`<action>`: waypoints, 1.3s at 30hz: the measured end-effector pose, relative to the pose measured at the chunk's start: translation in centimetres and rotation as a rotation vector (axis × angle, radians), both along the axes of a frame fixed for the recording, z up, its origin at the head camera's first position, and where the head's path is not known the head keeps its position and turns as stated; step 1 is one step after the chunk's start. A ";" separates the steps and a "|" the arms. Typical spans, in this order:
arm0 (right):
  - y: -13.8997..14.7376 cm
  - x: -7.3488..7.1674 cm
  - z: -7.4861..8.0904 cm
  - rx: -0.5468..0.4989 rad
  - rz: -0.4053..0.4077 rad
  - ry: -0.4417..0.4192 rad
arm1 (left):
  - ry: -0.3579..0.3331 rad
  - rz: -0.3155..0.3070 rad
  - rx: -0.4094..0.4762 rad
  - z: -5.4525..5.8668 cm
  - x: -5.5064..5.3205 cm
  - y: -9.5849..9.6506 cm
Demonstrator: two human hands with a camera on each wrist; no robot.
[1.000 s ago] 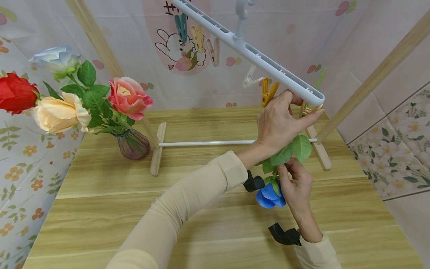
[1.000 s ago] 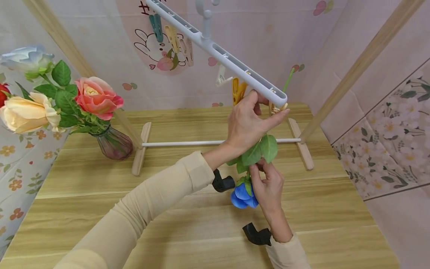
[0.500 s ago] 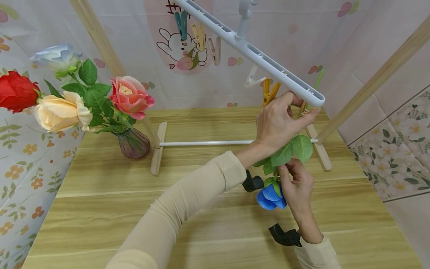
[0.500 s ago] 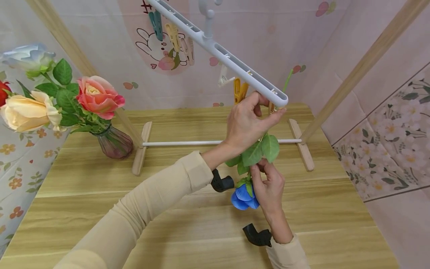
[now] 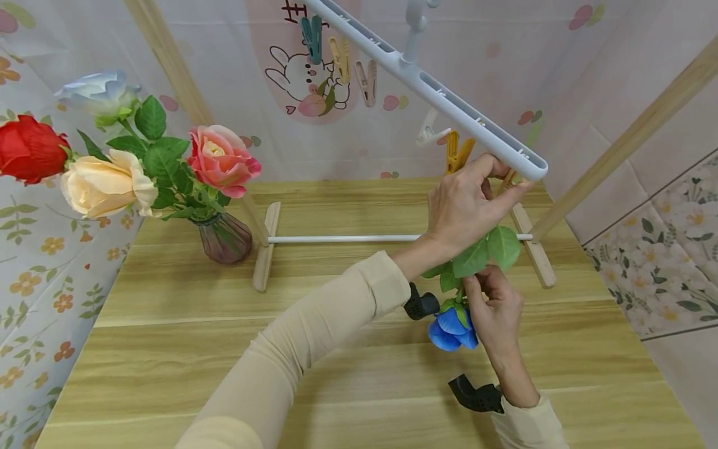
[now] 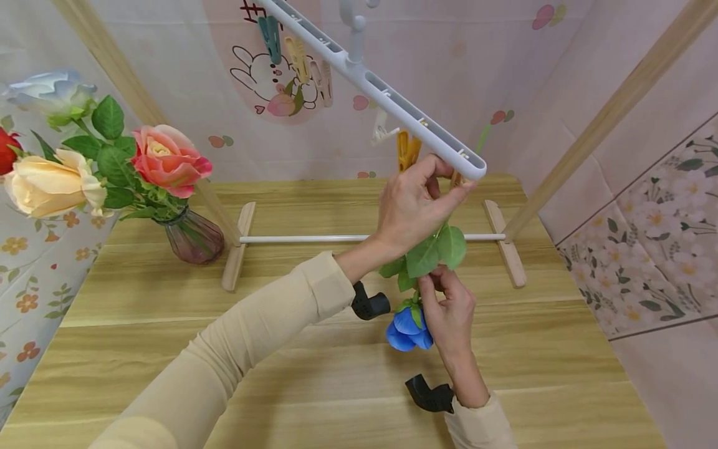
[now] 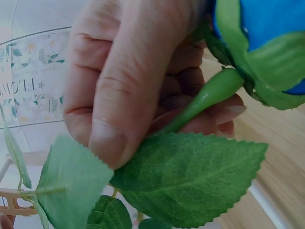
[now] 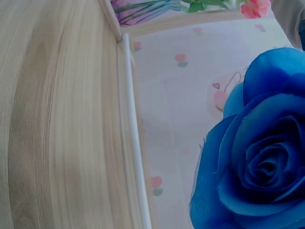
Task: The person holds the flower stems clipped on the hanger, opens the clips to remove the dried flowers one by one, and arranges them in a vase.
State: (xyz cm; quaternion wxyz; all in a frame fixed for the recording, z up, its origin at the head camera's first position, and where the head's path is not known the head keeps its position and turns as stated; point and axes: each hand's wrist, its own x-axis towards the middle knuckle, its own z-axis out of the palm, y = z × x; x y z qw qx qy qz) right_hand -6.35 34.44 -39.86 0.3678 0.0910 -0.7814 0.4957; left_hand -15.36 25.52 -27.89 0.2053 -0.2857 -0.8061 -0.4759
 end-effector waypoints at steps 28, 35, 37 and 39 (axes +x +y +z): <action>1.8 2.0 0.0 -0.132 0.233 -0.077 | 0.375 -0.163 -0.580 -3.5 0.2 -4.7; 2.4 2.6 0.2 -0.127 0.418 -0.135 | 0.454 -0.123 -0.651 -5.1 0.5 -7.1; 2.5 2.7 0.4 -0.087 0.484 -0.158 | 0.444 -0.157 -0.660 -5.6 0.5 -8.0; 2.7 2.8 0.7 -0.002 0.524 -0.222 | 0.415 -0.197 -0.677 -6.1 0.6 -9.1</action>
